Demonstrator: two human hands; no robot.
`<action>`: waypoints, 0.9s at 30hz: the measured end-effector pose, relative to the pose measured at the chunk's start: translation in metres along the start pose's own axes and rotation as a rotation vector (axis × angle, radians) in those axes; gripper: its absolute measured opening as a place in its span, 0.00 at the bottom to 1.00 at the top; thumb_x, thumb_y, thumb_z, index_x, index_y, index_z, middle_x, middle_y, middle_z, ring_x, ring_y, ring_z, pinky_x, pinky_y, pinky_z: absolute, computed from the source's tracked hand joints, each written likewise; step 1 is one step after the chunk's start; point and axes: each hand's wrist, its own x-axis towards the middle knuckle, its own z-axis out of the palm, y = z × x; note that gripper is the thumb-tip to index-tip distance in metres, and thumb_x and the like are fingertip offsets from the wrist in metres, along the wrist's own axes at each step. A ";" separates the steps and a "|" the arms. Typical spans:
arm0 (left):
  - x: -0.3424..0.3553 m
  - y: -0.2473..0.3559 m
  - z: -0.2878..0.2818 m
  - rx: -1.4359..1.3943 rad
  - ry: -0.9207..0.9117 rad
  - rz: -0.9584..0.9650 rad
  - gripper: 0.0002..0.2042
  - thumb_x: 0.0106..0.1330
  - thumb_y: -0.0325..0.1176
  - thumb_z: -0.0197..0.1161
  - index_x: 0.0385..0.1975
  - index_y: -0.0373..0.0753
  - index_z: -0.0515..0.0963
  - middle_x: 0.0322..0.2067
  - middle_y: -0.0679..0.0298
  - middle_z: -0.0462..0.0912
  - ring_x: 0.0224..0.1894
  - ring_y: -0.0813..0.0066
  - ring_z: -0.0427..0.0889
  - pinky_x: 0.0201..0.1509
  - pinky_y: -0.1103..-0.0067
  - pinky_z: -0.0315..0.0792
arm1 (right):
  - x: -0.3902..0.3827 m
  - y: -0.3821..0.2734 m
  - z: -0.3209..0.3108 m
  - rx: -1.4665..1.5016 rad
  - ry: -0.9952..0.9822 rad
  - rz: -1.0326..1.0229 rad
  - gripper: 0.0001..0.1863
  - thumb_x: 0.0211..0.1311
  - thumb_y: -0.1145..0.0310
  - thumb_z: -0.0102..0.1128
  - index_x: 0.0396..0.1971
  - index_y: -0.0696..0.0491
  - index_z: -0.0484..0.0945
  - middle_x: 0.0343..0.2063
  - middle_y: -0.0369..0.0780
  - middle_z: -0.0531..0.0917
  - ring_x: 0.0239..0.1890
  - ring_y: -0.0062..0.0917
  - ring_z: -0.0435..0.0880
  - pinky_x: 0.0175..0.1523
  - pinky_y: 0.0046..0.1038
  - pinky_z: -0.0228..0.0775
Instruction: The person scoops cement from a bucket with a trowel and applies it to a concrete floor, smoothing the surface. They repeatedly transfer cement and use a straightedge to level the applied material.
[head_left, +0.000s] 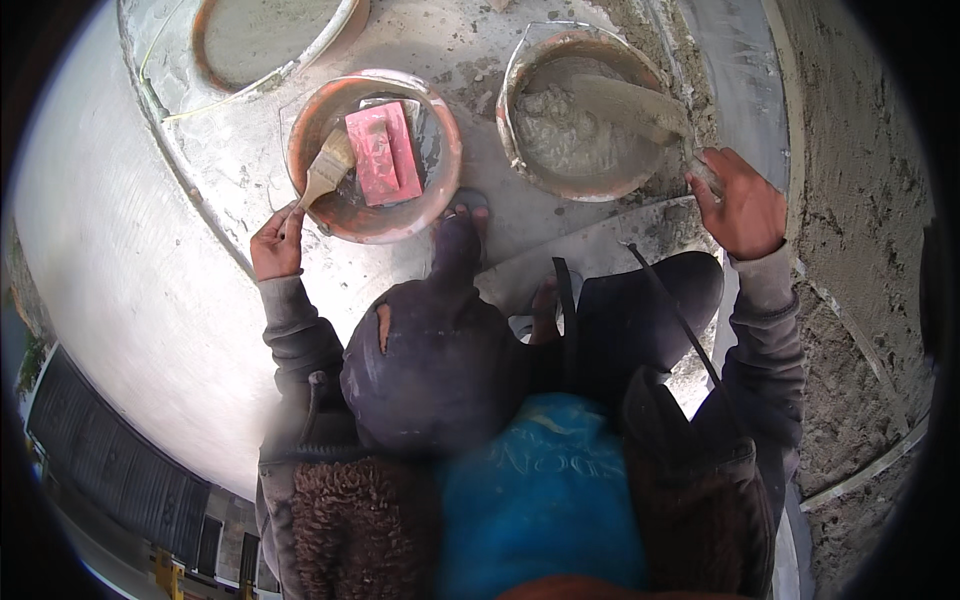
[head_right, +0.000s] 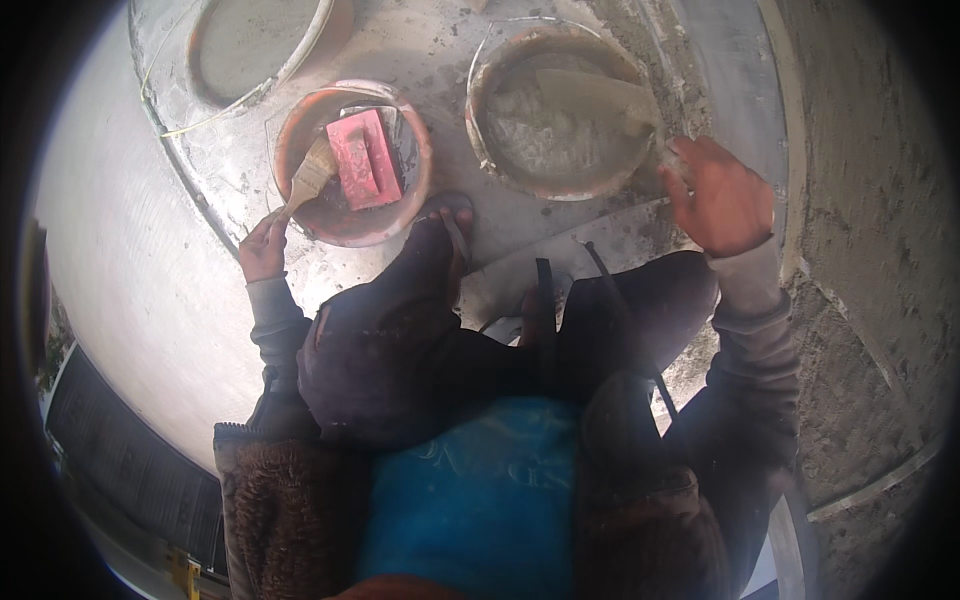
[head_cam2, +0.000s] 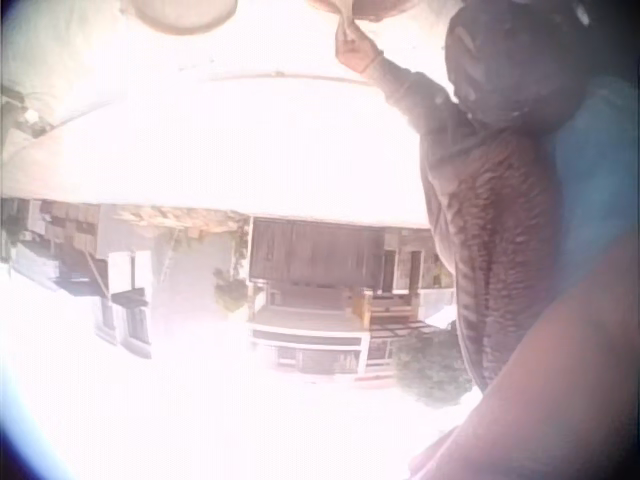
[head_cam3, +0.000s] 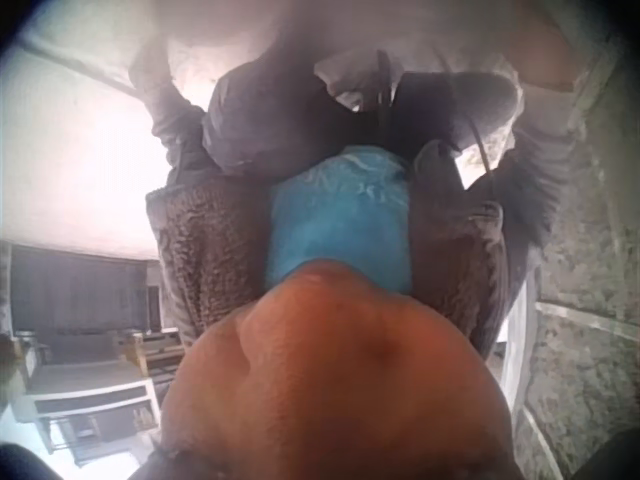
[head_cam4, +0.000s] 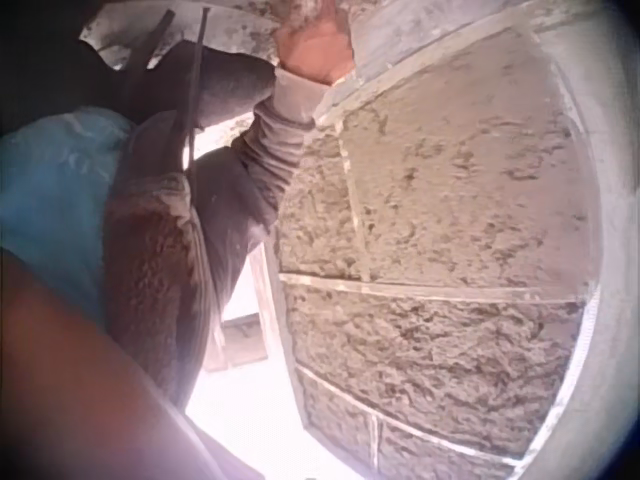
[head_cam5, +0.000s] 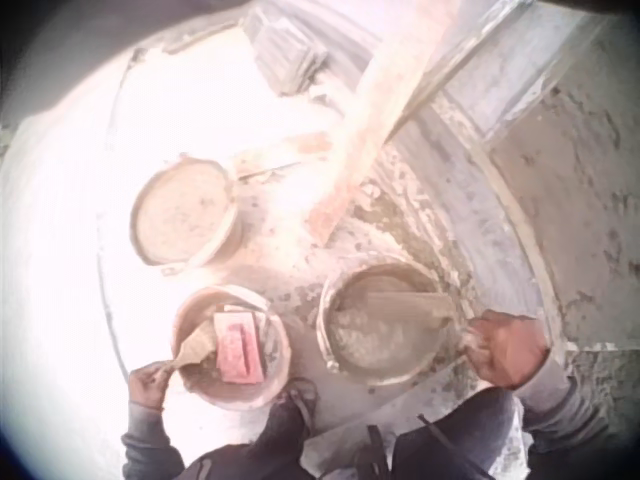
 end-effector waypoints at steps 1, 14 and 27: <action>-0.004 0.010 -0.001 -0.129 -0.012 0.000 0.15 0.68 0.37 0.66 0.48 0.33 0.84 0.25 0.71 0.81 0.23 0.88 0.70 0.28 0.88 0.62 | -0.010 0.003 0.007 0.016 0.048 0.043 0.15 0.57 0.61 0.66 0.44 0.49 0.82 0.37 0.42 0.84 0.37 0.41 0.85 0.38 0.38 0.78; -0.020 0.147 0.108 0.066 -0.306 0.760 0.13 0.65 0.27 0.67 0.48 0.33 0.83 0.37 0.55 0.88 0.38 0.74 0.86 0.47 0.79 0.77 | -0.039 0.013 0.017 0.056 0.162 0.303 0.19 0.61 0.53 0.67 0.43 0.52 0.83 0.42 0.43 0.86 0.41 0.43 0.86 0.41 0.37 0.78; -0.014 0.038 -0.004 0.586 0.105 0.099 0.14 0.65 0.45 0.66 0.44 0.44 0.86 0.28 0.55 0.87 0.32 0.64 0.88 0.38 0.73 0.80 | -0.020 0.001 0.037 0.085 0.075 0.150 0.15 0.60 0.60 0.66 0.44 0.50 0.81 0.41 0.42 0.85 0.41 0.43 0.85 0.40 0.38 0.78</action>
